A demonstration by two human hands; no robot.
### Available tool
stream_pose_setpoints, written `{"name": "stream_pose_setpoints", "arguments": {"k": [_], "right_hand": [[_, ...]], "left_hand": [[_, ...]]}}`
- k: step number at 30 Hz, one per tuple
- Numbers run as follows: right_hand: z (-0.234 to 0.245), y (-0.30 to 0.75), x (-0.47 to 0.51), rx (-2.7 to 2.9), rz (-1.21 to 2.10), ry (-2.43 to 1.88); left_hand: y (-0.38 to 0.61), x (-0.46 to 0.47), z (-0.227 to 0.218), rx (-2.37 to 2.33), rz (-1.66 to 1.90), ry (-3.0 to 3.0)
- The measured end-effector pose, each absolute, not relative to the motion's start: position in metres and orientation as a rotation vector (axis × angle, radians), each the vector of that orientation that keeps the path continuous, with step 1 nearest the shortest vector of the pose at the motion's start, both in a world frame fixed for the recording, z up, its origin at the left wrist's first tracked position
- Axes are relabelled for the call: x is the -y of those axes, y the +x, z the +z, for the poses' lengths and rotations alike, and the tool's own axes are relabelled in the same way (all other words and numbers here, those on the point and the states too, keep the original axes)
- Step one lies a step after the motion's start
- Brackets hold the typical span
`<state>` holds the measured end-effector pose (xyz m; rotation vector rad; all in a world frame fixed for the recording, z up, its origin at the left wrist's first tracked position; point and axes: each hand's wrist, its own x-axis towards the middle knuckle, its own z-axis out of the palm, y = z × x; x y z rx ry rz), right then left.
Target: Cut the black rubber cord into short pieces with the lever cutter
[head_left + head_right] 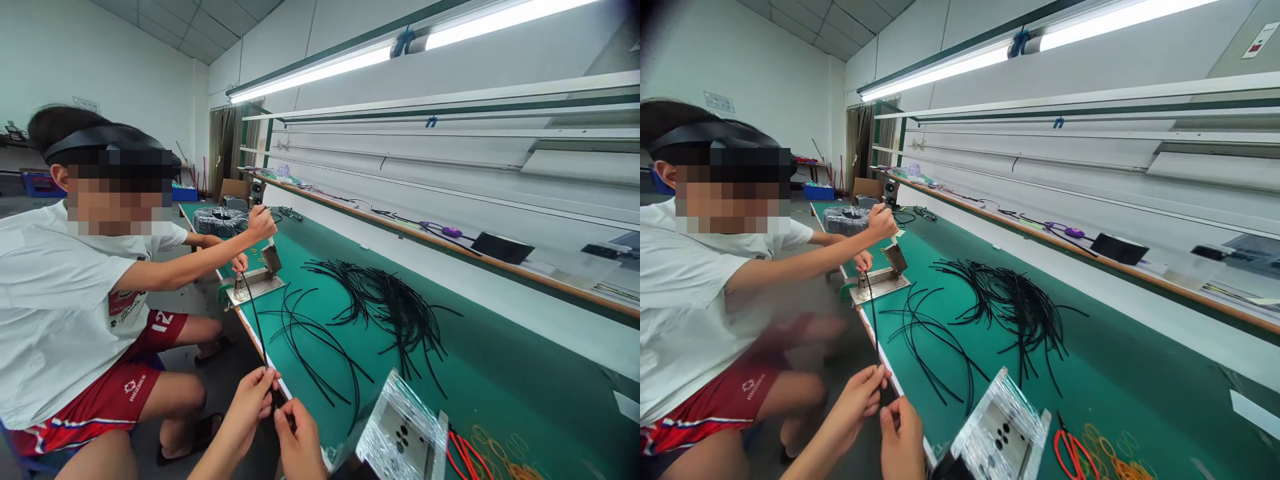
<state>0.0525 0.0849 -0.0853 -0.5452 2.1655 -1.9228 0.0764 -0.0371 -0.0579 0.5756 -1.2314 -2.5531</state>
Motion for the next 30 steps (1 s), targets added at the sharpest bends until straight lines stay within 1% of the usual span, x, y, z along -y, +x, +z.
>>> {"name": "stream_pose_setpoints", "arguments": {"k": [4, 5, 7, 10, 12, 15, 18, 21, 24, 27, 30], "right_hand": [[-0.104, 0.061, -0.076, -1.441, -2.445, -0.224], [-0.107, 0.062, -0.073, -1.302, -2.529, -0.195], [-0.111, 0.065, -0.069, -1.205, -2.634, -0.196], [-0.111, 0.063, -0.065, -1.336, -2.727, -0.305], [-0.106, 0.058, -0.065, -1.473, -2.750, -0.296], [-0.093, 0.048, -0.067, -1.574, -2.676, 0.004], [-0.081, 0.038, -0.070, -1.405, -2.700, 0.332], [-0.077, 0.028, -0.071, -1.070, -2.806, 0.525], [-0.080, 0.021, -0.073, -0.844, -2.880, 0.601], [-0.083, 0.019, -0.074, -0.817, -2.954, 0.660], [-0.080, 0.020, -0.074, -0.847, -2.987, 0.723]], "left_hand": [[0.065, 0.034, -0.052, 0.995, -2.645, 0.542], [0.063, 0.031, -0.052, 0.920, -2.672, 0.559], [0.059, 0.021, -0.053, 0.778, -2.702, 0.614], [0.051, 0.005, -0.053, 0.621, -2.721, 0.644], [0.044, -0.003, -0.053, 0.558, -2.715, 0.627], [0.034, -0.013, -0.056, 0.559, -2.677, 0.647], [0.024, -0.017, -0.064, 0.669, -2.643, 0.635], [0.016, -0.019, -0.072, 0.818, -2.625, 0.632], [0.008, -0.020, -0.075, 0.922, -2.639, 0.637], [0.002, -0.024, -0.075, 0.974, -2.674, 0.608], [-0.001, -0.029, -0.076, 1.131, -2.631, 0.608]]}}
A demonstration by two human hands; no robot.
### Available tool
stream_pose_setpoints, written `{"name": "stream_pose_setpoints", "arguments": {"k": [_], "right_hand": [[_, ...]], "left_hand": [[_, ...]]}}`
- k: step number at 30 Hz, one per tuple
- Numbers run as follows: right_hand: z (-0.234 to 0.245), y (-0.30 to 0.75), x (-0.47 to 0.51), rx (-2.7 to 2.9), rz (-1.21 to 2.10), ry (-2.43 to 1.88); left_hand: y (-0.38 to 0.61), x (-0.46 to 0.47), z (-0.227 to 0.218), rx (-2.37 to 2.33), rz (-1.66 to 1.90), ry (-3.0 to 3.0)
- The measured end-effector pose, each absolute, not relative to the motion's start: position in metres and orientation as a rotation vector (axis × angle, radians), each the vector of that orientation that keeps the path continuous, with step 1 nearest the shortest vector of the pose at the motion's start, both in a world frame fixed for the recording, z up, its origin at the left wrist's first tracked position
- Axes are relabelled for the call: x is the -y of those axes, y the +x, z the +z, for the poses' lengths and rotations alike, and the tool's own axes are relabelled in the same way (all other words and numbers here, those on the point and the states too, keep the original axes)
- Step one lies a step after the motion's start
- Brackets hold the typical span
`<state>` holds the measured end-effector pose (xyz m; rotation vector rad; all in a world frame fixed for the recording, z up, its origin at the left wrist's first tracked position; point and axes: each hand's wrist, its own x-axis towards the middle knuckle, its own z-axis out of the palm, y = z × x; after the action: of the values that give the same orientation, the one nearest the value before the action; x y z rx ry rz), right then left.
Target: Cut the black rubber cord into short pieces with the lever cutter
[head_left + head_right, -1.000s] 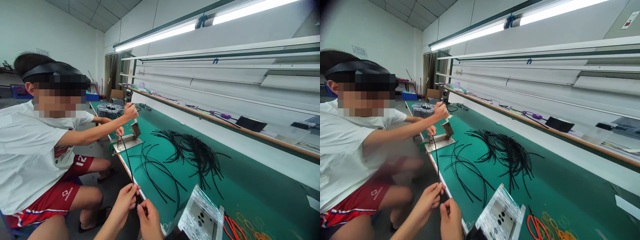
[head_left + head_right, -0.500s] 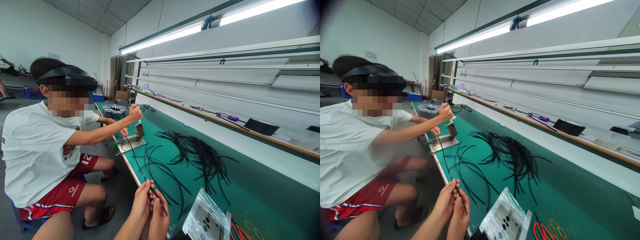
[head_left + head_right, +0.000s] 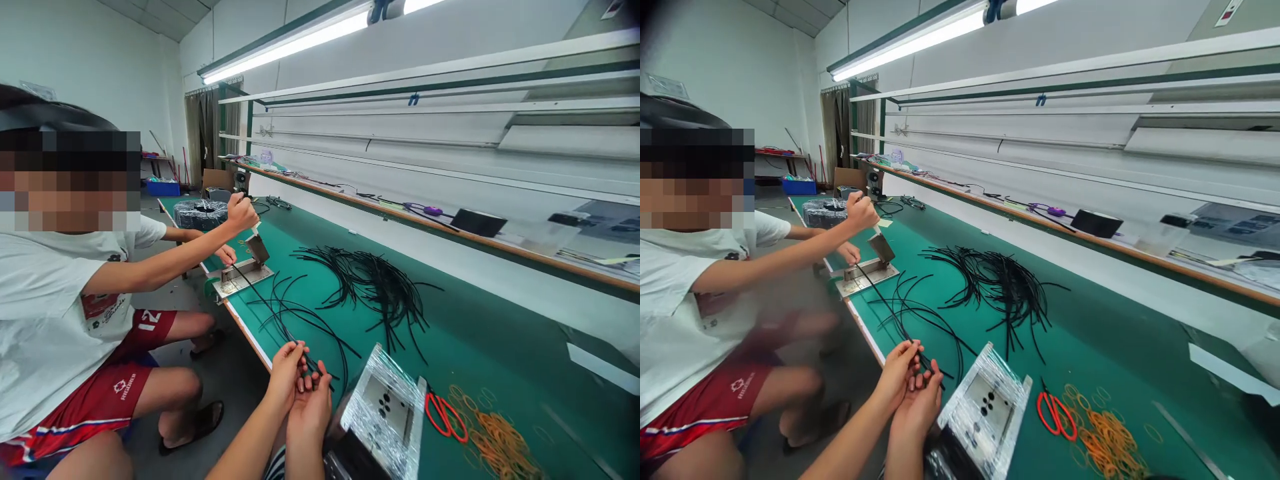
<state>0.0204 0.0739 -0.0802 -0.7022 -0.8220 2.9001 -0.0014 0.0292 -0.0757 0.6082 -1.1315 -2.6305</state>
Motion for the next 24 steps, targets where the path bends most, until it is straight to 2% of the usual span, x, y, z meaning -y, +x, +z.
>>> {"name": "stream_pose_setpoints", "arguments": {"k": [7, 11, 17, 24], "right_hand": [[-0.063, 0.022, -0.073, 0.890, 2.773, -0.807], [-0.071, 0.016, -0.077, 0.993, 2.745, -0.817], [-0.089, 0.013, -0.084, 1.221, 2.672, -0.614], [-0.085, 0.014, -0.087, 1.178, 2.745, -0.674]], "left_hand": [[0.001, -0.032, -0.077, 1.476, -2.596, 0.542], [0.001, -0.032, -0.076, 1.579, -2.547, 0.549], [-0.001, -0.034, -0.078, 1.677, -2.530, 0.593], [0.000, -0.032, -0.074, 1.761, -2.394, 0.717]]}}
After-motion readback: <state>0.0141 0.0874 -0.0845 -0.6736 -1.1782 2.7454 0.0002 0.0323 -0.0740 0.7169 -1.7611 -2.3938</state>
